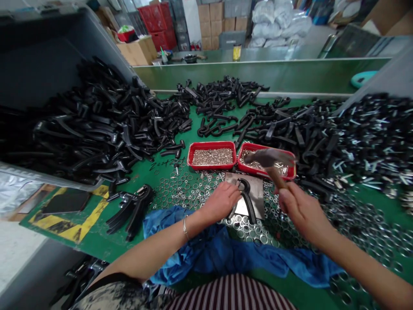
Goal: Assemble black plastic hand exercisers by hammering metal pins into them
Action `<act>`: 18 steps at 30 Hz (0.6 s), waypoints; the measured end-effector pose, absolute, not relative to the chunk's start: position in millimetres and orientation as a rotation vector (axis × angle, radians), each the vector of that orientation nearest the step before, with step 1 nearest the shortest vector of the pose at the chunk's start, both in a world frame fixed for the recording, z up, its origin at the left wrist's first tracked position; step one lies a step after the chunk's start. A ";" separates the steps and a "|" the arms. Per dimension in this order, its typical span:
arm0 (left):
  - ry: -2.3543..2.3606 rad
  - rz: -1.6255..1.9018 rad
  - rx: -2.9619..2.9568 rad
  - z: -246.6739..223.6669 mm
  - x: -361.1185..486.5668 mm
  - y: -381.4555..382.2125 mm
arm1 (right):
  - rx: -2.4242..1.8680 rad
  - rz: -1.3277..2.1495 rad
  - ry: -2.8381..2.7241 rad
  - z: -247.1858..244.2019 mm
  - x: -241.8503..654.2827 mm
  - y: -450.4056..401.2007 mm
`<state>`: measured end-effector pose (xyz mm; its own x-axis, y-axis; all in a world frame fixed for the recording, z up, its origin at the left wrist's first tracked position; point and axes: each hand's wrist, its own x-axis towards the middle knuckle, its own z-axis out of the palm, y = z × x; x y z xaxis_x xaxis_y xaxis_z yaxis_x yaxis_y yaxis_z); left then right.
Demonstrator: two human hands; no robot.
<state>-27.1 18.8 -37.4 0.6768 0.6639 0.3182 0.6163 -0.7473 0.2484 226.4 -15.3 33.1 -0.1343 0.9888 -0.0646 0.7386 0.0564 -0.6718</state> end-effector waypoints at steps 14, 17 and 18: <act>1.493 0.435 2.626 -18.9 -23.5 -1.8 | -1.755 1.004 -2.068 5.7 236.6 -1.6; 1.680 0.218 2.556 -18.1 -14.1 -11.5 | -1.709 1.245 -1.696 9.7 234.7 -14.2; 1.697 0.158 2.542 -18.3 -9.9 -13.1 | -1.701 1.312 -1.574 11.0 233.0 -20.0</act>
<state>-9.9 -13.1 -18.3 0.3809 0.9237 0.0407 0.9154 -0.3830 0.1243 233.0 -20.0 11.0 -0.1175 0.9395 -0.3217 0.4859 -0.2282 -0.8437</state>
